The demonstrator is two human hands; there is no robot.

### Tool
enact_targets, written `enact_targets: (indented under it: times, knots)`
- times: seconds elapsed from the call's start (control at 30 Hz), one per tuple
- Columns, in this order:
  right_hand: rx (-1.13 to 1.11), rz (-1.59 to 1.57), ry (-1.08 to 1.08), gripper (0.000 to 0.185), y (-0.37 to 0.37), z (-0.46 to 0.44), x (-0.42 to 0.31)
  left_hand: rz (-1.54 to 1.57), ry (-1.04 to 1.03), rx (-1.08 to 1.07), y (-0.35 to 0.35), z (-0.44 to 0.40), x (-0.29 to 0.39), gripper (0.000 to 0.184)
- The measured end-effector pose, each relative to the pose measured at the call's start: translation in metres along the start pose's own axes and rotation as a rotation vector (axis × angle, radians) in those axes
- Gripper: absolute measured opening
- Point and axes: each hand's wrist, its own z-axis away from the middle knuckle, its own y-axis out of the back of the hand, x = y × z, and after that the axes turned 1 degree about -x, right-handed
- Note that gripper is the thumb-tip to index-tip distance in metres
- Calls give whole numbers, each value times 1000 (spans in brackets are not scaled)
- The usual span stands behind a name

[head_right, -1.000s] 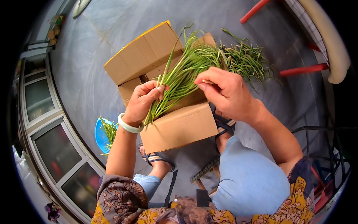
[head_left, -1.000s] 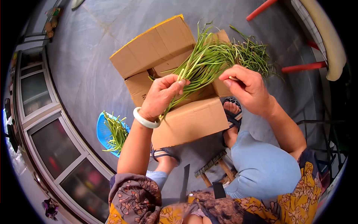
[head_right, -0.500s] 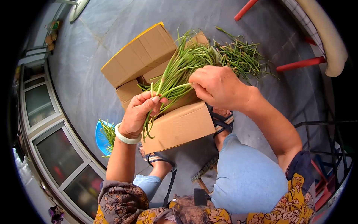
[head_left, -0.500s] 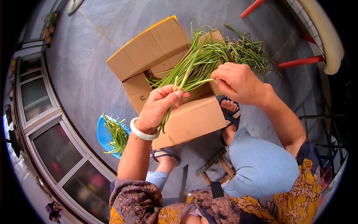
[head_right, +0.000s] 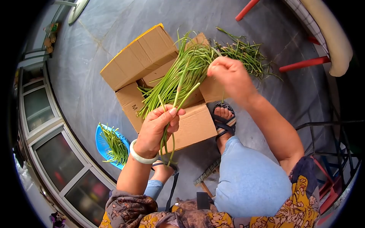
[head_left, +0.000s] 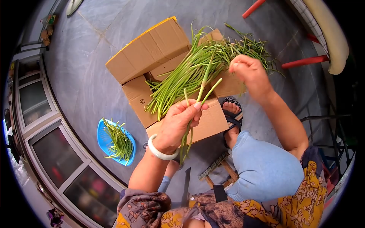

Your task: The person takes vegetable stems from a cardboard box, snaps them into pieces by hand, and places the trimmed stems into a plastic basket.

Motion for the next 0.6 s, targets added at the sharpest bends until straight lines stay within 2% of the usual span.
enact_targets:
  times: [0.1,0.13,0.2,0.3,0.4,0.5,0.6]
  knots:
    - [-73,35,112,12,6,8,-21,-36,36,3,6,4,0,24]
    - [-125,151,146,10,1,12,-29,-61,50,-2,7,5,0,24]
    - [-152,520,655,8,-9,-1,-25,-96,75,-36,6,4,-1,25]
    - [-297,692,839,9,-23,-6,-17,-133,103,-89,5,5,-2,26]
    - [-575,676,505,6,-21,1,-9,-179,129,-95,8,9,0,27]
    - [-601,504,470,6,-23,5,-6,-207,146,-123,21,6,-4,27]
    - [-632,570,404,9,-26,9,6,-267,181,-140,23,7,-6,28]
